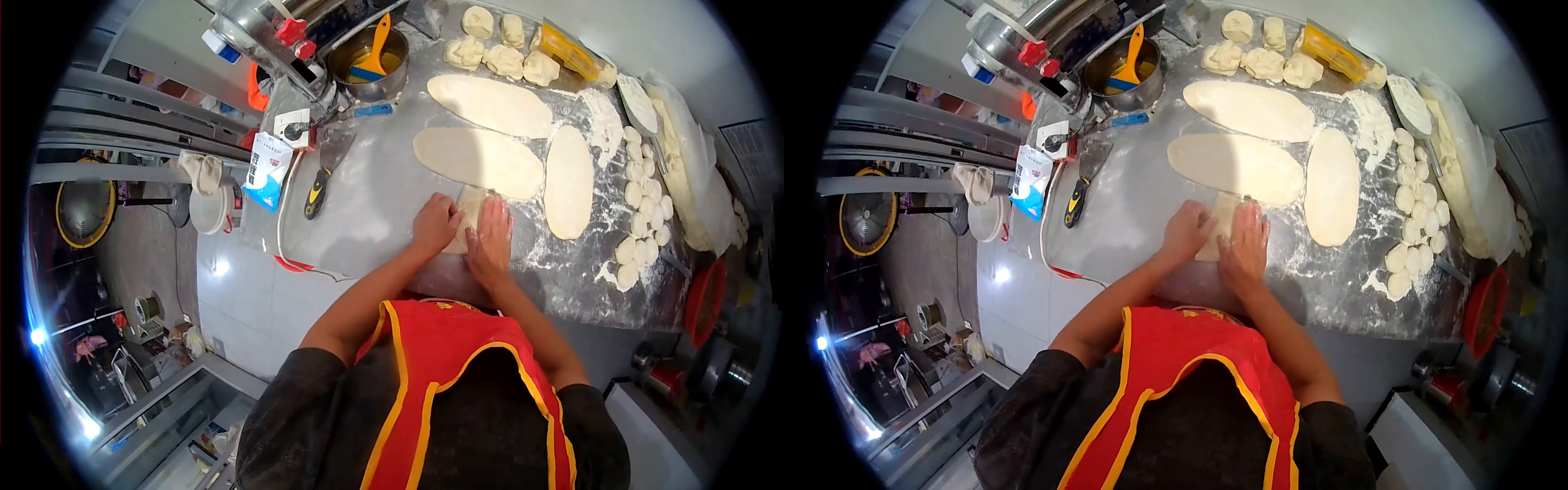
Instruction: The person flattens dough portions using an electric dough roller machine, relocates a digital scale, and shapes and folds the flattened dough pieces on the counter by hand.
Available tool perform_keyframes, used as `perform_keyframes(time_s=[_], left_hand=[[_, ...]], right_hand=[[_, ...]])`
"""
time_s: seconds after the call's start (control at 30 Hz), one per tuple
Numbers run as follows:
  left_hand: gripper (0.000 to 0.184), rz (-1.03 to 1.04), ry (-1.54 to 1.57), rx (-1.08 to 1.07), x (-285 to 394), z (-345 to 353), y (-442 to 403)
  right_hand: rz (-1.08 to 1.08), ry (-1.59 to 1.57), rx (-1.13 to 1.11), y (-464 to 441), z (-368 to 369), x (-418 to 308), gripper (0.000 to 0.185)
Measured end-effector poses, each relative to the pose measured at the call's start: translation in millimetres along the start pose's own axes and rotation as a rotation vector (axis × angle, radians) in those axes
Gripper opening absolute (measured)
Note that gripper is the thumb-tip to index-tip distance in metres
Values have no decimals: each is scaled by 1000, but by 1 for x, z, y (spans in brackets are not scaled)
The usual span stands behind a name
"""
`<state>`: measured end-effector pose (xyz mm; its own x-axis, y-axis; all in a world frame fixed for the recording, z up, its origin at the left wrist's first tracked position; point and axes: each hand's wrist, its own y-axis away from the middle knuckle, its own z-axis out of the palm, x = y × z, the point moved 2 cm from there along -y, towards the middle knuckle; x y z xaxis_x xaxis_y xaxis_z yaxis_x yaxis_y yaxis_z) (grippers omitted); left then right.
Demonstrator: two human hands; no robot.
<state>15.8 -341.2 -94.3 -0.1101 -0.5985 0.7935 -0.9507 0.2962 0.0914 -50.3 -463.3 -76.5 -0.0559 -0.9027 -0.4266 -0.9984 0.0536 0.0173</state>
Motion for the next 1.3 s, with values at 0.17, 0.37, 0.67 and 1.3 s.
perform_keyframes(time_s=[0.17,0.37,0.67,1.3], left_hand=[[18,-69,22,176,-11,-28,-30],[25,-320,97,335,-52,-53,-97],[15,-39,74,182,-11,-43,-109],[13,34,261,132,28,-6,-97]], right_hand=[[-12,13,-56,-13,5,1,60],[32,-179,79,-21,-13,13,56],[536,-547,279,-71,-32,123,42],[388,-943,83,-131,-45,43,12]])
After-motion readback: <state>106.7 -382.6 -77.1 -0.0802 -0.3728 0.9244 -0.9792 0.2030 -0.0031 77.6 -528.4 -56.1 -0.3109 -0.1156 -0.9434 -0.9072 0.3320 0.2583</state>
